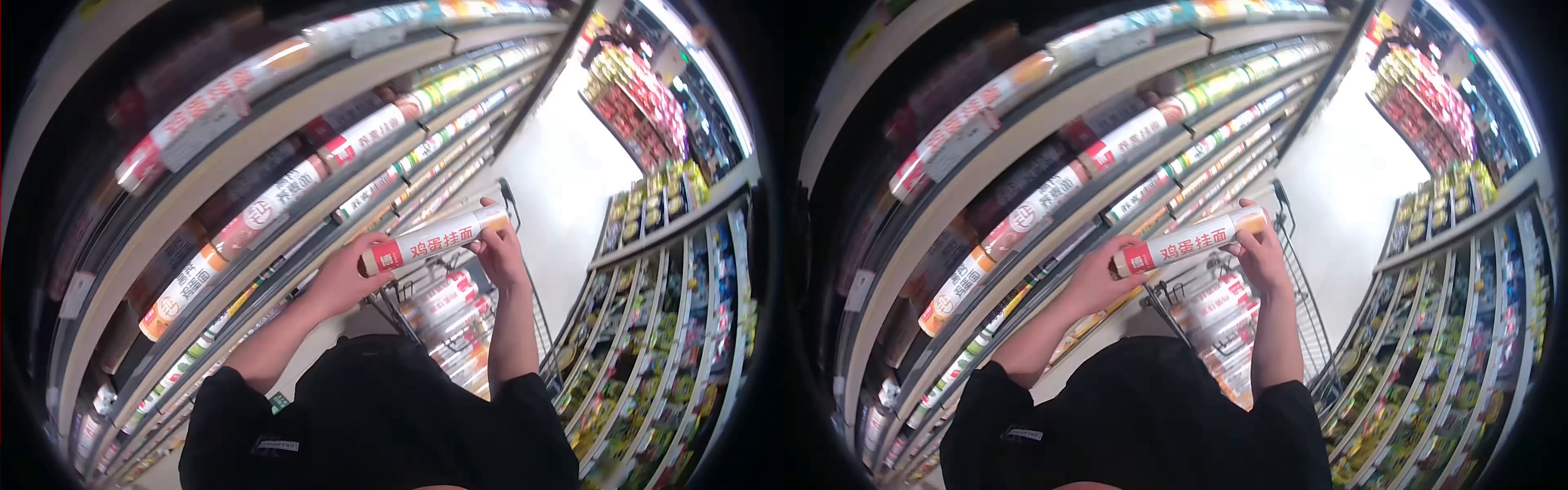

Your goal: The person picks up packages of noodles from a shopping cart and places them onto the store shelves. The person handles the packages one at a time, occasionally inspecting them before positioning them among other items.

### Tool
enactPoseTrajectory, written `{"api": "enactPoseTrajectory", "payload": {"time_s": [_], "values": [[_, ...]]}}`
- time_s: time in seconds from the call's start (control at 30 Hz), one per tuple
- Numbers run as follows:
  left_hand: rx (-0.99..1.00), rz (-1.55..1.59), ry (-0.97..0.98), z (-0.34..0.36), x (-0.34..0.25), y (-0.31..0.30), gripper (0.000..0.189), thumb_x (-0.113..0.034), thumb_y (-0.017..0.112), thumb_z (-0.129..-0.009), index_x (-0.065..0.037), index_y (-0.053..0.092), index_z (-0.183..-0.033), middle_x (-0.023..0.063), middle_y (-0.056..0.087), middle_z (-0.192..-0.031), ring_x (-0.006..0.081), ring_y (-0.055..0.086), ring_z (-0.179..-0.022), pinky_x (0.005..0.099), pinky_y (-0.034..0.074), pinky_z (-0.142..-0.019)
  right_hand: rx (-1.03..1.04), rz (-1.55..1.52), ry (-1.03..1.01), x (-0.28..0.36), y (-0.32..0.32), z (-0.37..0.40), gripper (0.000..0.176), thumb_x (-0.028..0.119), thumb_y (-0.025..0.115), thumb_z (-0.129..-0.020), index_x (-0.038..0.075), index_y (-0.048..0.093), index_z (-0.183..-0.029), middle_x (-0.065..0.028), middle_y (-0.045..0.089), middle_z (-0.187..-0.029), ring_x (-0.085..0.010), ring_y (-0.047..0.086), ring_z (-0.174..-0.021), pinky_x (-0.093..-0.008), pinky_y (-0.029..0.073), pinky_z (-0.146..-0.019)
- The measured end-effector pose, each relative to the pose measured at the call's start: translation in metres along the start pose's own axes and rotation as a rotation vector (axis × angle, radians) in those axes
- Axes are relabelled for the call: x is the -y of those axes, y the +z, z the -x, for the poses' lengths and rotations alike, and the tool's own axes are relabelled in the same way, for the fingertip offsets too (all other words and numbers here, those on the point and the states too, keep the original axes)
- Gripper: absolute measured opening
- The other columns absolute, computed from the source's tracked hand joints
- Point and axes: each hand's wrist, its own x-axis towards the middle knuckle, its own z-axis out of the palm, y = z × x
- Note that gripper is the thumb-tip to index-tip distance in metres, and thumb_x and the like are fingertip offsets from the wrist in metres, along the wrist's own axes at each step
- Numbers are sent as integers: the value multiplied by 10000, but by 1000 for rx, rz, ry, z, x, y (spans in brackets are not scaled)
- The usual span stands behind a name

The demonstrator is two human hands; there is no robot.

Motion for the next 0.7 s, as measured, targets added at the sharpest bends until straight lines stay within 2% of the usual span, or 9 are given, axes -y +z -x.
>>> {"api": "enactPoseTrajectory", "payload": {"time_s": [0.07, 0.17, 0.27, 0.43, 0.5, 0.57, 0.63, 0.67, 0.7], "values": [[-96, 38, -96, 18, -38, -34, 560, -121, 847, -839, -93, 550, -1313, 98, 661, -1247, 180, 652, -1156, 332, 522, -986, 184, 57, -23, 15, 21, -17, 696, 78, 703, -954, 32, 344, -1549, -115, 611, -1285, -203, 620, -1105, -346, 532, -842], [-277, 10, 26, 47, -58, -68, 576, -82, 848, -831, -80, 575, -1337, 81, 644, -1270, 198, 639, -1173, 348, 510, -1022, 323, 223, -122, 39, 63, -38, 796, 133, 805, -883, 17, 378, -1544, -95, 609, -1288, -213, 614, -1153, -381, 526, -966], [-537, -165, 396, 73, -80, -105, 560, -135, 864, -803, -119, 638, -1314, 84, 671, -1137, 214, 656, -1080, 359, 550, -923, 339, 484, -243, 79, 127, -51, 896, 150, 912, -756, 25, 443, -1509, -85, 608, -1286, -201, 597, -1216, -358, 504, -1021], [-858, -502, 484, 108, -120, -159, 584, -30, 860, -725, -97, 693, -1281, 109, 666, -1181, 255, 645, -1138, 383, 527, -984, 589, 840, -644, 117, 211, -109, 737, 190, 926, -753, 25, 570, -1377, -92, 645, -1268, -165, 629, -1167, -318, 547, -944], [-951, -724, 466, 118, -131, -179, 587, -33, 857, -715, -97, 700, -1277, 112, 676, -1193, 260, 640, -1136, 380, 523, -978, 646, 990, -741, 129, 246, -124, 711, 262, 910, -788, 39, 576, -1374, -70, 664, -1209, -153, 631, -1142, -311, 532, -945], [-1059, -859, 440, 121, -142, -193, 580, -54, 856, -720, -96, 706, -1278, 102, 693, -1194, 257, 638, -1121, 366, 517, -968, 638, 1072, -692, 136, 276, -136, 611, 267, 864, -855, 43, 595, -1356, -54, 689, -1169, -140, 652, -1093, -296, 536, -925], [-1099, -893, 317, 120, -149, -206, 568, -104, 845, -773, -95, 679, -1316, 96, 694, -1222, 292, 650, -1110, 383, 523, -959, 655, 1076, -974, 130, 300, -163, 517, 386, 829, -862, 105, 687, -1272, -70, 742, -1042, -161, 705, -1007, -342, 575, -852], [-1132, -869, 265, 119, -145, -215, 553, -132, 833, -802, -102, 672, -1331, 109, 701, -1192, 298, 663, -1070, 386, 528, -947, 657, 1175, -752, 149, 327, -141, 470, 290, 773, -896, 3, 640, -1244, -172, 703, -1139, -268, 675, -1052, -329, 534, -897], [-1163, -845, 212, 117, -142, -223, 539, -159, 821, -832, -108, 665, -1345, 122, 708, -1161, 305, 677, -1030, 389, 533, -934, 569, 1277, -612, 152, 340, -146, 500, 322, 805, -887, 21, 649, -1255, -134, 713, -1165, -204, 661, -1067, -336, 536, -906]]}}
